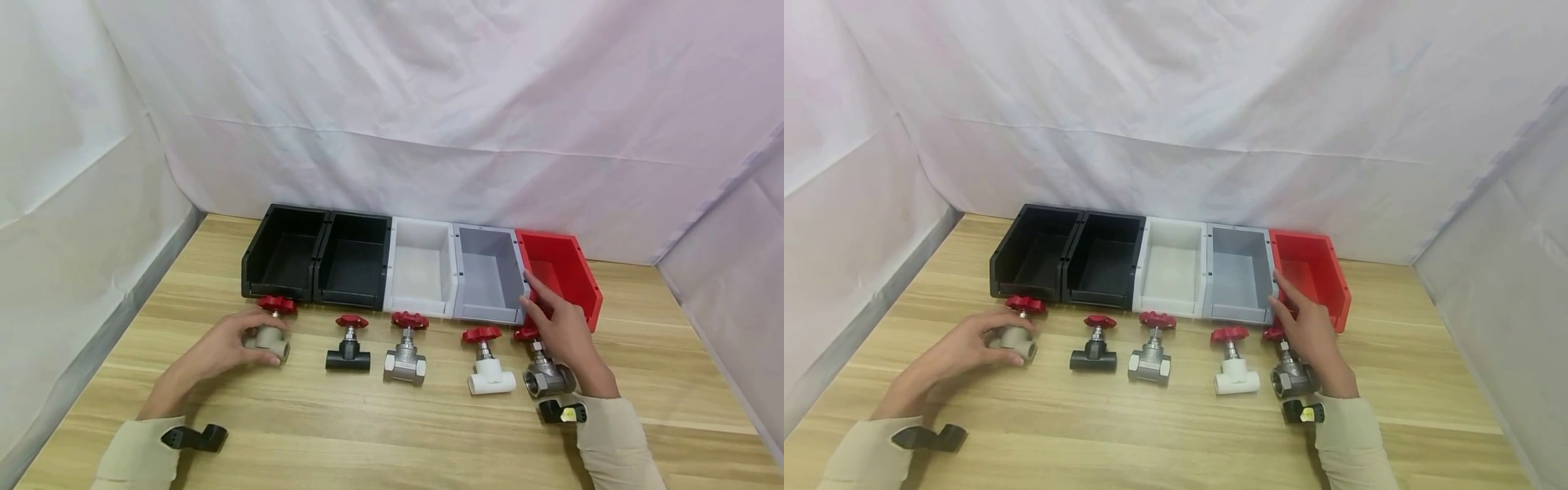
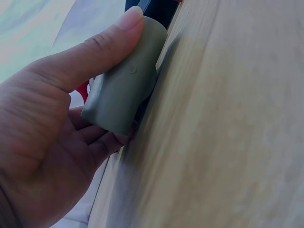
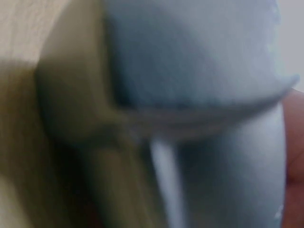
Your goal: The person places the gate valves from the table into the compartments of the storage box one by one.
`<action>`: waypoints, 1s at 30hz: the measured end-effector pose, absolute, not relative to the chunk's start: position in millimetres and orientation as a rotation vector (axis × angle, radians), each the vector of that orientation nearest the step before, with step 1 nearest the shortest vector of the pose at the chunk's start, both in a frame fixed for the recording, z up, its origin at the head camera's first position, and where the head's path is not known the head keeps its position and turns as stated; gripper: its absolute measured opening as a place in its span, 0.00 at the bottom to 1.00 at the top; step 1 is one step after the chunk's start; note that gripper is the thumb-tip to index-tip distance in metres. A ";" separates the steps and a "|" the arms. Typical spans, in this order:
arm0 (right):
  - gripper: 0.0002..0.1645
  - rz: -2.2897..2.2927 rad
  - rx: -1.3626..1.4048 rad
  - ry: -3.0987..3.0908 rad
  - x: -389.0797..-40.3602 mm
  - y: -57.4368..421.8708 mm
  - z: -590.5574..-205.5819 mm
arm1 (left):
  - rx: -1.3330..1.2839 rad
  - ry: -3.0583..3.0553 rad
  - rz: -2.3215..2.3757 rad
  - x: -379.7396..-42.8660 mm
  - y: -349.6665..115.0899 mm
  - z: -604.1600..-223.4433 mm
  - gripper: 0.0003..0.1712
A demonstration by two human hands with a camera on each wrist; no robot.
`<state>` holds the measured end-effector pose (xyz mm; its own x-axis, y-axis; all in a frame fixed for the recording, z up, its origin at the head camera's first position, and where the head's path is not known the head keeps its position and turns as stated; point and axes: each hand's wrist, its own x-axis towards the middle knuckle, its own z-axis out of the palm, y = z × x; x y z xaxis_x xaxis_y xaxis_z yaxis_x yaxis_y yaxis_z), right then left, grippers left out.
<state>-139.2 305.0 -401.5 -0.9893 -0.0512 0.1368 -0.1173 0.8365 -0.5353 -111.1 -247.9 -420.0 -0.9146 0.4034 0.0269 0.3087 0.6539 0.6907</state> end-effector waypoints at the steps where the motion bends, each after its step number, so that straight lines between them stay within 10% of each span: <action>1: 0.40 0.854 0.134 -2.897 -139.2 305.0 -401.3 | 0.594 2.742 1.106 -110.9 -247.8 -420.1 0.29; 30: 0.40 0.858 0.129 -2.909 -139.4 304.3 -400.3 | 0.582 2.719 1.135 -113.2 -246.7 -396.8 0.29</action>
<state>-139.4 304.3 -400.3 -0.9908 -0.0515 0.1249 -0.1110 0.8370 -0.5359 -113.2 -246.7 -396.8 -0.9156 0.4015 0.0209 0.2972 0.6410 0.7076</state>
